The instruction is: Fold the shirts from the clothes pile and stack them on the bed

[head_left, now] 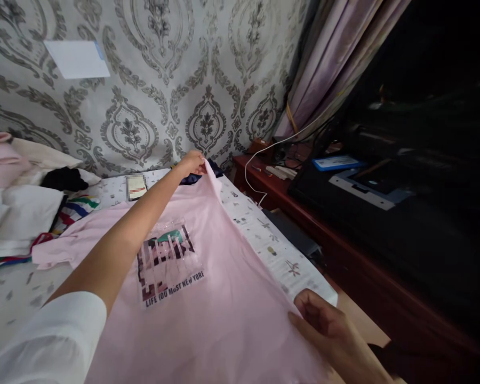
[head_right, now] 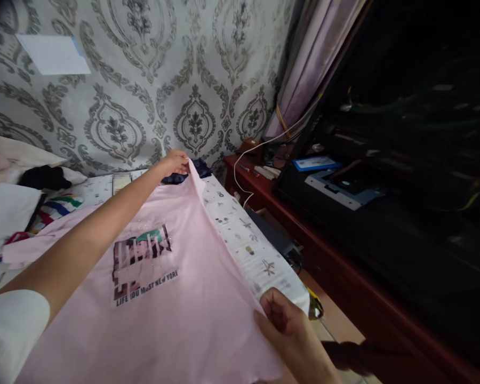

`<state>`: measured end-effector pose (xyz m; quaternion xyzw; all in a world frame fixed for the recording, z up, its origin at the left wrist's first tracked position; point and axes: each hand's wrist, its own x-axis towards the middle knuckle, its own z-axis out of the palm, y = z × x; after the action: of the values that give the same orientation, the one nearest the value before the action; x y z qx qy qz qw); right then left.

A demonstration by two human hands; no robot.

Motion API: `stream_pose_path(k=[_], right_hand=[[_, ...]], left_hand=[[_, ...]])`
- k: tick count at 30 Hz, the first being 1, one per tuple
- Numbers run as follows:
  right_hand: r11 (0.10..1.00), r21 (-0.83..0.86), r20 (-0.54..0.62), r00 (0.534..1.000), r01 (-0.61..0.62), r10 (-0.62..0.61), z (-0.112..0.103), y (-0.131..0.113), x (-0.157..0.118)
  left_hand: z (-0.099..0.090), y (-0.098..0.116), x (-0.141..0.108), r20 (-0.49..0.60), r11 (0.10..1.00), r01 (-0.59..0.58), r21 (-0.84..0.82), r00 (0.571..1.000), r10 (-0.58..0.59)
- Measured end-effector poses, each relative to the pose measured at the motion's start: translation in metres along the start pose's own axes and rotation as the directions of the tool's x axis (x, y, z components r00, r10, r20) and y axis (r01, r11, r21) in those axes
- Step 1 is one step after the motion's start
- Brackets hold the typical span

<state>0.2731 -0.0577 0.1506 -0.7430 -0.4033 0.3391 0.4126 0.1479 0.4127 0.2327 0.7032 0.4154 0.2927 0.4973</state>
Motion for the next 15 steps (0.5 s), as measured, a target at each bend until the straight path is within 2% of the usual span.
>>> stream_pose_path(k=[4, 6, 8, 12, 15], right_hand=[[0.998, -0.026, -0.033, 0.998, 0.049, -0.050, 0.005, -0.002, -0.011], [0.993, -0.072, 0.001, 0.995, 0.098, -0.098, 0.007, -0.006, -0.019], [0.972, -0.148, 0.086, 0.982, 0.182, -0.171, 0.011, -0.014, -0.027], [0.870, -0.275, 0.273, 0.901, 0.409, -0.338, 0.024, -0.036, -0.038], [0.779, -0.348, 0.363, 0.841, 0.522, -0.401, 0.036, -0.048, -0.043]], left_hand=[[-0.012, -0.014, -0.018, 0.003, 0.987, 0.058, -0.149, 0.998, -0.058], [-0.022, -0.021, -0.026, -0.009, 0.976, 0.080, -0.201, 0.996, -0.083], [-0.034, -0.028, -0.036, -0.043, 0.962, 0.102, -0.254, 0.992, -0.116], [-0.061, -0.048, -0.061, -0.108, 0.937, 0.153, -0.315, 0.975, -0.196], [-0.070, -0.066, -0.082, -0.102, 0.941, 0.199, -0.273, 0.967, -0.234]])
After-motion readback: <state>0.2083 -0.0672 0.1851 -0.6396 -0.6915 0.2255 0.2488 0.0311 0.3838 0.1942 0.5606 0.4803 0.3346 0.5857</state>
